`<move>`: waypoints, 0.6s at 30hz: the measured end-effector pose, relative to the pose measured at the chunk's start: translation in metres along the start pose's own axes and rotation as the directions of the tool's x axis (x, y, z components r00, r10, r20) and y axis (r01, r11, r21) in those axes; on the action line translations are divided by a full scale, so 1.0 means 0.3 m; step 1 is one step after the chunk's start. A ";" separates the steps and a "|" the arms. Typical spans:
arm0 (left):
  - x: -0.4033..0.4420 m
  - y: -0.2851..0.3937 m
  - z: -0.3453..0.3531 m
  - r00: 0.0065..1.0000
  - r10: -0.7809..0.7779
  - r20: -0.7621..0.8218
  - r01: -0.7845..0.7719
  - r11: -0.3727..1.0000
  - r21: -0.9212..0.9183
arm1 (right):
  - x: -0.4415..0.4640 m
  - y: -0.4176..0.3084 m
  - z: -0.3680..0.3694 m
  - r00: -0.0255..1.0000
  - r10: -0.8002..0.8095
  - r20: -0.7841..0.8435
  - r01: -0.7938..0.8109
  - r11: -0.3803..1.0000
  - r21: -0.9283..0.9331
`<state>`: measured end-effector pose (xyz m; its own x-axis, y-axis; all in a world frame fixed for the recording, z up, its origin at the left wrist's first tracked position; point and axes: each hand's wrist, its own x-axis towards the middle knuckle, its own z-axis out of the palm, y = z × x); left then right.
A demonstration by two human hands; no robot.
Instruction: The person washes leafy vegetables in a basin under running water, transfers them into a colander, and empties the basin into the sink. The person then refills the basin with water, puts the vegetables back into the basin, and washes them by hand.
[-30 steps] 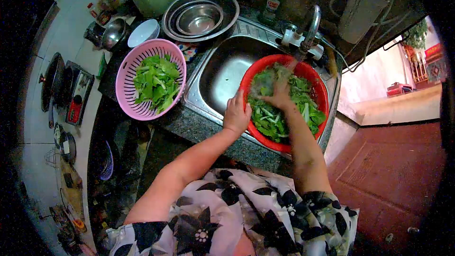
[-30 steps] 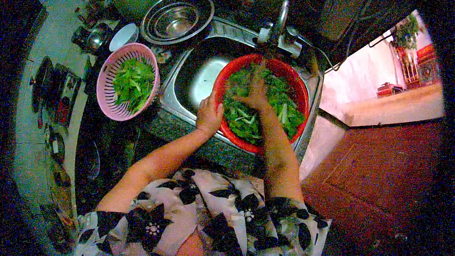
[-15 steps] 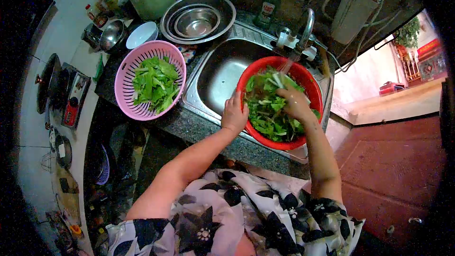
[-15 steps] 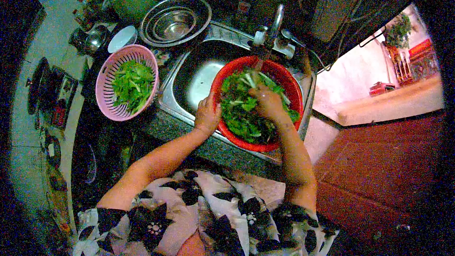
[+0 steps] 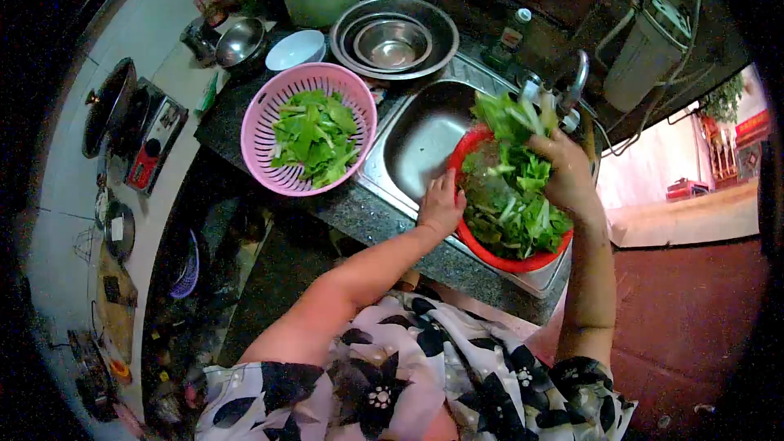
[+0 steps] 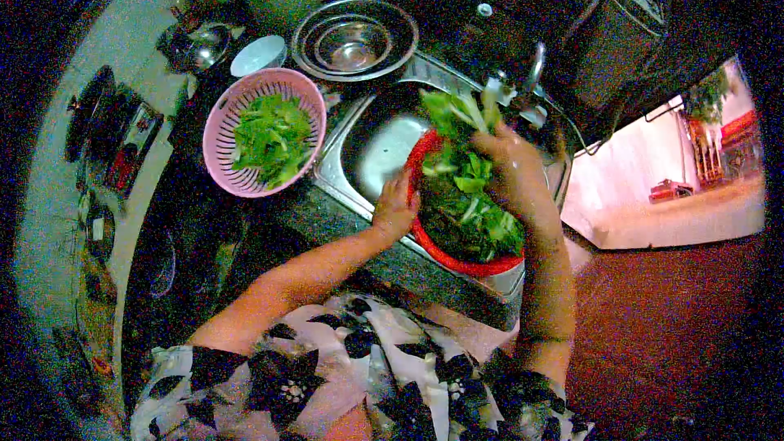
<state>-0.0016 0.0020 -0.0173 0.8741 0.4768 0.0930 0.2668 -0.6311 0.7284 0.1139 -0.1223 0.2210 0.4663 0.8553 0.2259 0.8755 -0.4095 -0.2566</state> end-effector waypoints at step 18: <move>-0.008 -0.028 0.017 0.979 0.142 -0.144 -0.139 0.990 0.029 | 0.509 -0.437 0.305 0.912 -0.384 -0.147 0.397 0.731 0.555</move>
<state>-0.0039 0.0030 -0.0271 0.8355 0.4655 0.2920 0.1543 -0.7088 0.6884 0.0587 0.0909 0.2032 0.1076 0.8903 0.4425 0.7548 0.2166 -0.6192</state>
